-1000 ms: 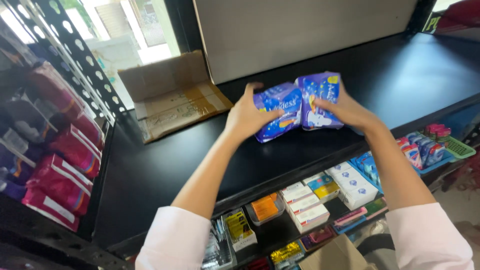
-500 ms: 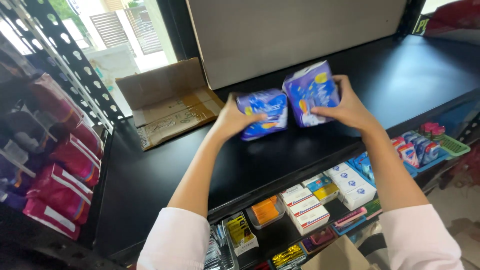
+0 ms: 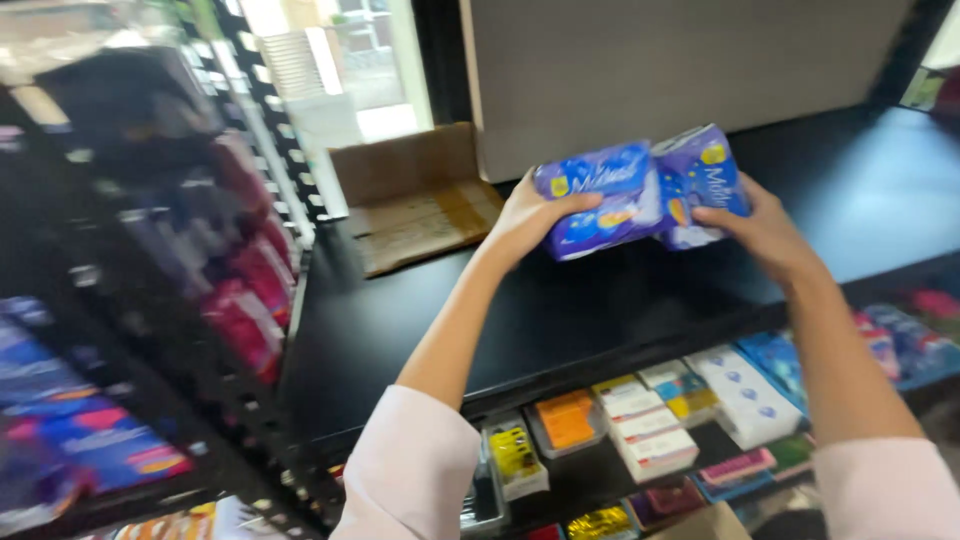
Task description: Organizing and stocking feminine hygiene products and other items on store shelves.
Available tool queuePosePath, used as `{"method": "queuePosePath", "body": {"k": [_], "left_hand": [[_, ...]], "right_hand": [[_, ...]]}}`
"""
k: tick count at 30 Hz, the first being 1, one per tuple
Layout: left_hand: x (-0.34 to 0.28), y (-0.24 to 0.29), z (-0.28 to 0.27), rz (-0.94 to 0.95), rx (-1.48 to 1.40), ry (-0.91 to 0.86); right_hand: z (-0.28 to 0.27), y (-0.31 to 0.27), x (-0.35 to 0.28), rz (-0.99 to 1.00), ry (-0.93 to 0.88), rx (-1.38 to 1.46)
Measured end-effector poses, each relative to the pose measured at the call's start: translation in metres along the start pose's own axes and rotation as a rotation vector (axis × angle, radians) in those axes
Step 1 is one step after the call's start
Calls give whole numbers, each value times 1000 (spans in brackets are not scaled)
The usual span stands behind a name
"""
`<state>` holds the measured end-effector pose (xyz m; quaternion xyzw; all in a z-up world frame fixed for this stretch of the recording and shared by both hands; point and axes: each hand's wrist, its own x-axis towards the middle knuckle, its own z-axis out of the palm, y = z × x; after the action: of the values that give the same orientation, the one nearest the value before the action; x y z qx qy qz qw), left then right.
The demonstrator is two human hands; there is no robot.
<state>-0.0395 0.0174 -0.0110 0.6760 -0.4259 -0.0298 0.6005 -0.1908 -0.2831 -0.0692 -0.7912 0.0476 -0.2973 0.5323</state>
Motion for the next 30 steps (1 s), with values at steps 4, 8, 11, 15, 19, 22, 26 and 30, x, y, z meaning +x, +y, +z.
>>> {"method": "queuePosePath", "body": {"k": [4,8,11,15,19,22,26,30], "left_hand": [[-38,41,-18,3,-415,-12],[-108,54,-41,78,-523,34],[-194,82,-74,57,-481,-27],[-300,86,-140,86,-275,31],[-401,80,-230,-50,-127,449],[-450,82,-294,-19,-350,758],[-450,144,-342,267,-438,973],[-436,189,-385,314,-570,902]], "right_hand": [[25,-15,12,-59,-27,134],[90,-80,8,-161,-151,244],[149,-134,-2,-267,-248,239],[209,-178,1,-423,-291,87],[264,-213,10,-433,-318,4],[302,-243,13,-475,-302,-44],[350,-274,26,-428,-269,-43],[383,-262,63,-612,-277,19]]}}
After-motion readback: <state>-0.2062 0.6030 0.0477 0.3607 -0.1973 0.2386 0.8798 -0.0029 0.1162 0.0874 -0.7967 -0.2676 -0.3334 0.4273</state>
